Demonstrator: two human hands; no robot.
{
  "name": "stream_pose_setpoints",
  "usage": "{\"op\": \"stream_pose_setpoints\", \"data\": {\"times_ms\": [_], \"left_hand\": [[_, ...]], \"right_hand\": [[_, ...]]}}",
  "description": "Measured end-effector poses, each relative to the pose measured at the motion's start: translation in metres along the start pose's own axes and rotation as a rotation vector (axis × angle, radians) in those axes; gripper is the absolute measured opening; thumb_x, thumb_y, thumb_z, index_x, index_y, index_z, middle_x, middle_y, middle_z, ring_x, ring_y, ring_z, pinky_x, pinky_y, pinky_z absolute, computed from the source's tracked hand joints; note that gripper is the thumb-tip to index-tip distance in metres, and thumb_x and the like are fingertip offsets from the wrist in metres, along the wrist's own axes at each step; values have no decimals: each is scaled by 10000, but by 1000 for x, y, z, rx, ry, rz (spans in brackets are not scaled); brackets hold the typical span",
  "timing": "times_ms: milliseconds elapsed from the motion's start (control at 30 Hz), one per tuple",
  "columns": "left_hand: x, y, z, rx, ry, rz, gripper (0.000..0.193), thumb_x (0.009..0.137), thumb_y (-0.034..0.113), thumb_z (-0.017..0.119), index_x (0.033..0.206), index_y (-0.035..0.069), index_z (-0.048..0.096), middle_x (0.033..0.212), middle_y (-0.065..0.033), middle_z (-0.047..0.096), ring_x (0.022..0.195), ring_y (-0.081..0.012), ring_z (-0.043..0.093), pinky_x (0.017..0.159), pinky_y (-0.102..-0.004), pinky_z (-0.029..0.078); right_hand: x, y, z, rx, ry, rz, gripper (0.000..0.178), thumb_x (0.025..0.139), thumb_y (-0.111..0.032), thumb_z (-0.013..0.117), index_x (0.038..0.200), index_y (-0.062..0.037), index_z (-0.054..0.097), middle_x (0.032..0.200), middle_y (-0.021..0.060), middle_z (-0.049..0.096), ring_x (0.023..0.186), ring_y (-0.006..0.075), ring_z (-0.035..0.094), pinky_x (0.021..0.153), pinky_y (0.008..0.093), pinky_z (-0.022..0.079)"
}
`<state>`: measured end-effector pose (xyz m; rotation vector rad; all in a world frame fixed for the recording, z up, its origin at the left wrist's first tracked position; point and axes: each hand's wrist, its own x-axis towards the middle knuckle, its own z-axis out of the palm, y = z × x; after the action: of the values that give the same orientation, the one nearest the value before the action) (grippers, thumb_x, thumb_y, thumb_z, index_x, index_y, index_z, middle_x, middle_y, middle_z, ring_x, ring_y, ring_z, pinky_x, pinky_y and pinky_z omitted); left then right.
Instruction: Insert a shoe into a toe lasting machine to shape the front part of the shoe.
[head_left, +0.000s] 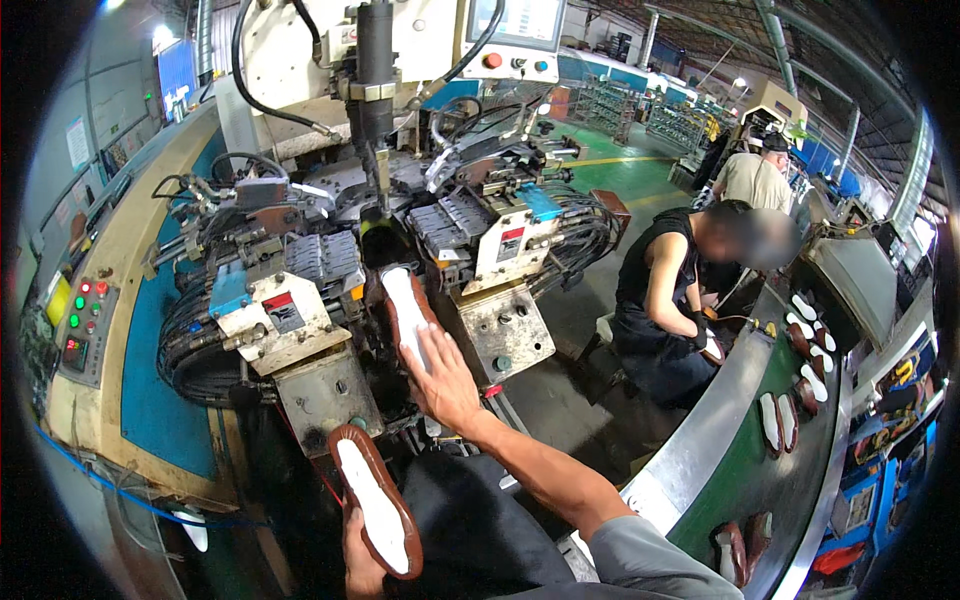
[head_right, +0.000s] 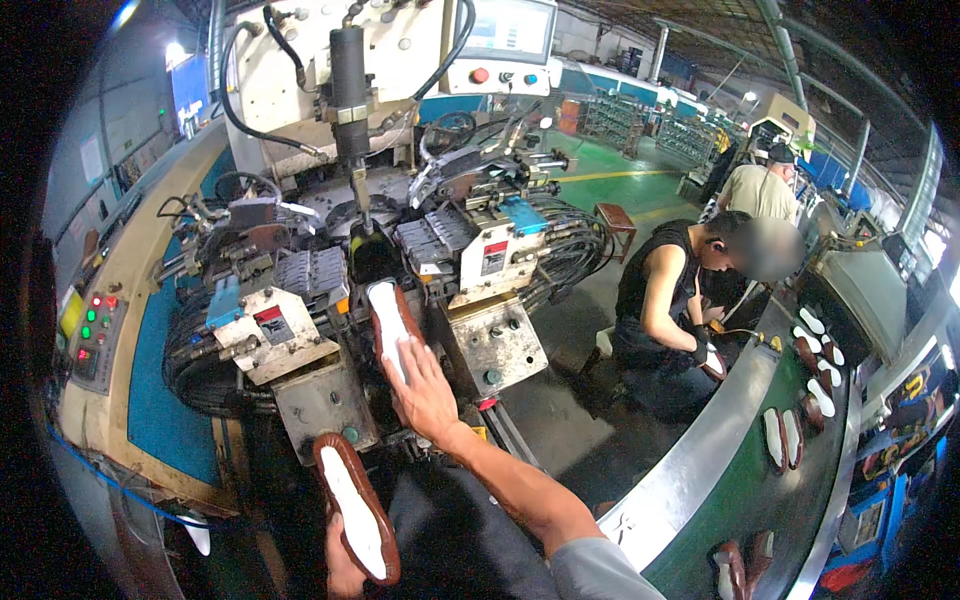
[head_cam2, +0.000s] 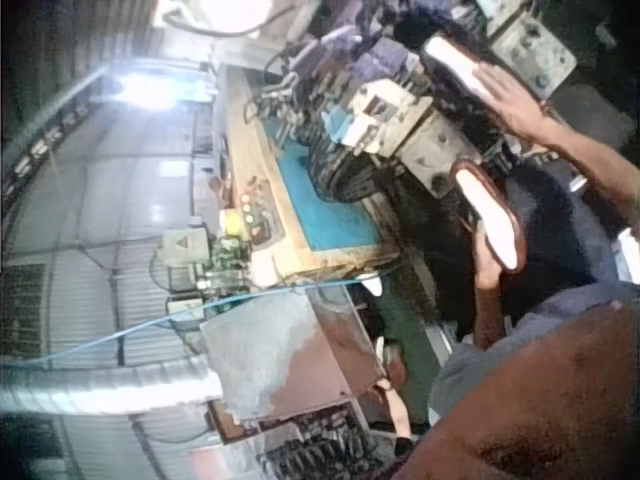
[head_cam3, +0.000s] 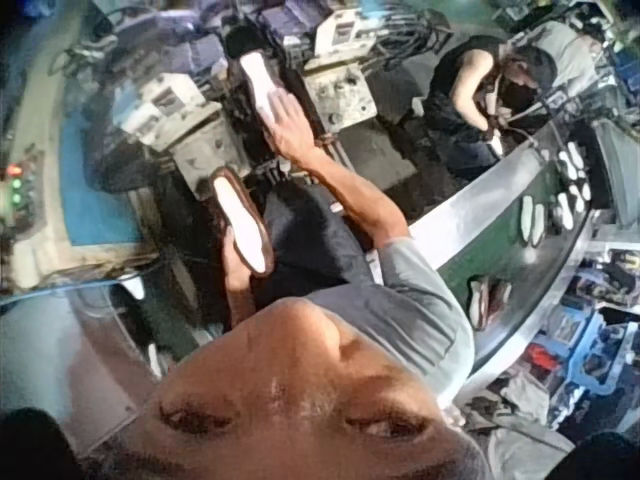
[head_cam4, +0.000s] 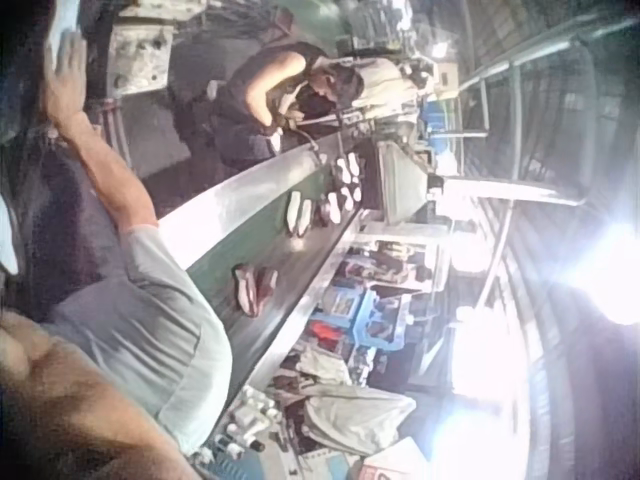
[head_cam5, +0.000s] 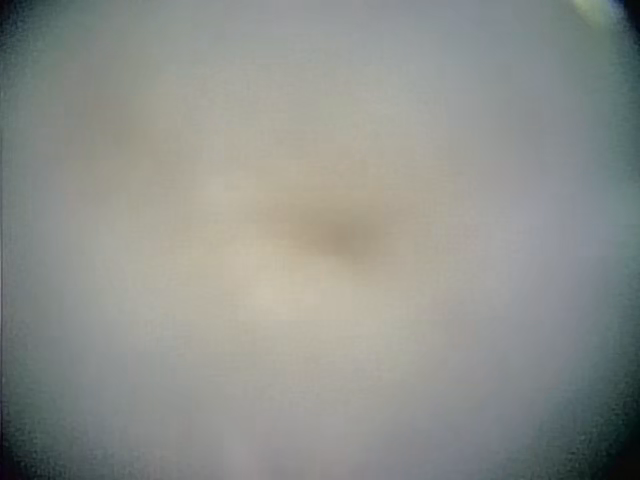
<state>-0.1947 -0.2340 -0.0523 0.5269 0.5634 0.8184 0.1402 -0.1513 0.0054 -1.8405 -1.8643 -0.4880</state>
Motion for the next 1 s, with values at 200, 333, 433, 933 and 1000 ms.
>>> {"op": "stream_pose_setpoints", "data": {"times_ms": [200,333,433,933,1000], "left_hand": [[-29,-7,0,-298,-284,-273,567,1120,382,551,1642,171,483,1568,-117,602,1421,-338,584,1210,-517,475],[8,-31,5,47,22,-118,729,1053,360,529,1728,179,323,1583,-125,554,1434,-329,585,1192,-517,500],[26,-32,27,121,53,-103,731,1065,289,535,1744,140,306,1633,-124,525,1447,-309,581,1205,-477,491],[79,-39,34,396,57,-199,856,1048,311,645,1763,55,250,1745,-147,395,1600,-290,381,1326,-453,274],[89,-41,38,395,-44,-125,862,1065,319,634,1768,46,216,1760,-144,361,1615,-284,342,1330,-439,251]], "right_hand": [[0,-5,2,1,30,8,719,960,-232,722,1609,-26,491,1694,292,400,1607,464,343,1335,566,277],[44,9,29,33,101,10,668,962,-206,699,1576,-8,528,1643,327,453,1567,497,393,1328,572,291],[83,33,41,-15,112,7,615,976,-184,646,1553,5,551,1620,345,476,1541,514,422,1329,581,286],[169,36,42,-95,175,-38,518,1005,-164,586,1492,11,593,1506,344,580,1430,498,541,1288,558,348],[177,39,40,-124,238,-55,467,1009,-167,578,1437,11,632,1460,340,616,1423,494,550,1272,566,369]]}}
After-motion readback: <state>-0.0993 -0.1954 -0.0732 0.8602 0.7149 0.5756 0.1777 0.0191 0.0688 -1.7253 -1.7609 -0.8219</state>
